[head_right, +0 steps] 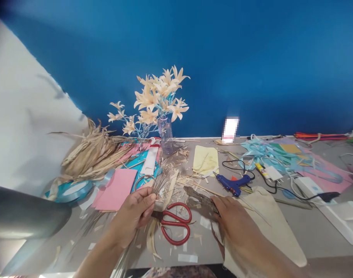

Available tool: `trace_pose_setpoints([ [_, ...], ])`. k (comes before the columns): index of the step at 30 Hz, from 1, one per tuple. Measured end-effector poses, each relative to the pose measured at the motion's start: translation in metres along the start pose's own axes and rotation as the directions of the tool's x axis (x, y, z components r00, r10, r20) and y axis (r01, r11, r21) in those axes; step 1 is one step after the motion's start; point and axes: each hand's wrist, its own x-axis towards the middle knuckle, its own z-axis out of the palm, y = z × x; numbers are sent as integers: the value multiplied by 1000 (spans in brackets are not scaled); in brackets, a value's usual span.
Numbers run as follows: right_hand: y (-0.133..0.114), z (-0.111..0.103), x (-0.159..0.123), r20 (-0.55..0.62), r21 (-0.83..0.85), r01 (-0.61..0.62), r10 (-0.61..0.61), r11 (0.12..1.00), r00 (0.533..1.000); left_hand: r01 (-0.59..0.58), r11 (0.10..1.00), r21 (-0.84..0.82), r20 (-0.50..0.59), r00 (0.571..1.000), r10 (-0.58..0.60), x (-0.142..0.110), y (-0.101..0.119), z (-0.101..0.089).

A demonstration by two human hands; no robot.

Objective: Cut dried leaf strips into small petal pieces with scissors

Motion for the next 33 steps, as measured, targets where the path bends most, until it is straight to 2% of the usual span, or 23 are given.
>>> trace_pose_setpoints([
  [3,9,9,-4,-58,-18,-45,44,999,997,-35,988,149,-75,996,46,-1,-2,-12],
  [5,17,12,-8,-139,-80,-93,81,993,987,-33,980,197,-94,994,53,-4,-3,-19],
  [8,20,23,-11,-173,-222,-64,26,973,985,-10,989,145,-77,997,21,-6,-1,-19],
  [11,9,40,-10,-99,-340,40,-78,940,992,-17,999,52,-9,1000,17,-5,0,-9],
  [13,-2,46,-7,-91,-366,48,-87,929,992,-8,1000,-5,42,999,9,-4,1,-2],
  [15,-15,43,-2,-84,-253,53,-77,966,994,11,999,-48,89,996,-7,-3,0,4],
  [17,-28,31,7,-37,57,32,-30,998,999,25,997,-72,125,992,-16,-2,0,8],
  [18,-36,24,12,-10,270,-37,42,962,999,31,996,-78,138,990,-20,-1,0,10],
  [20,-50,10,25,44,611,-145,149,778,988,50,995,-86,152,988,-37,0,0,14],
  [22,-63,0,37,-15,777,-106,187,620,982,70,993,-96,157,986,-54,0,1,18],
  [25,-74,-3,49,-59,881,-59,233,469,971,78,991,-111,167,984,-58,-2,2,20],
  [30,-76,7,56,65,972,-112,220,207,973,94,985,-145,180,981,-67,-3,0,19],
  [31,-75,8,56,73,975,-117,225,189,972,100,983,-153,181,981,-72,-2,-1,19],
  [33,-74,9,57,70,970,-120,231,211,970,109,980,-164,187,979,-78,-1,-1,19],
])
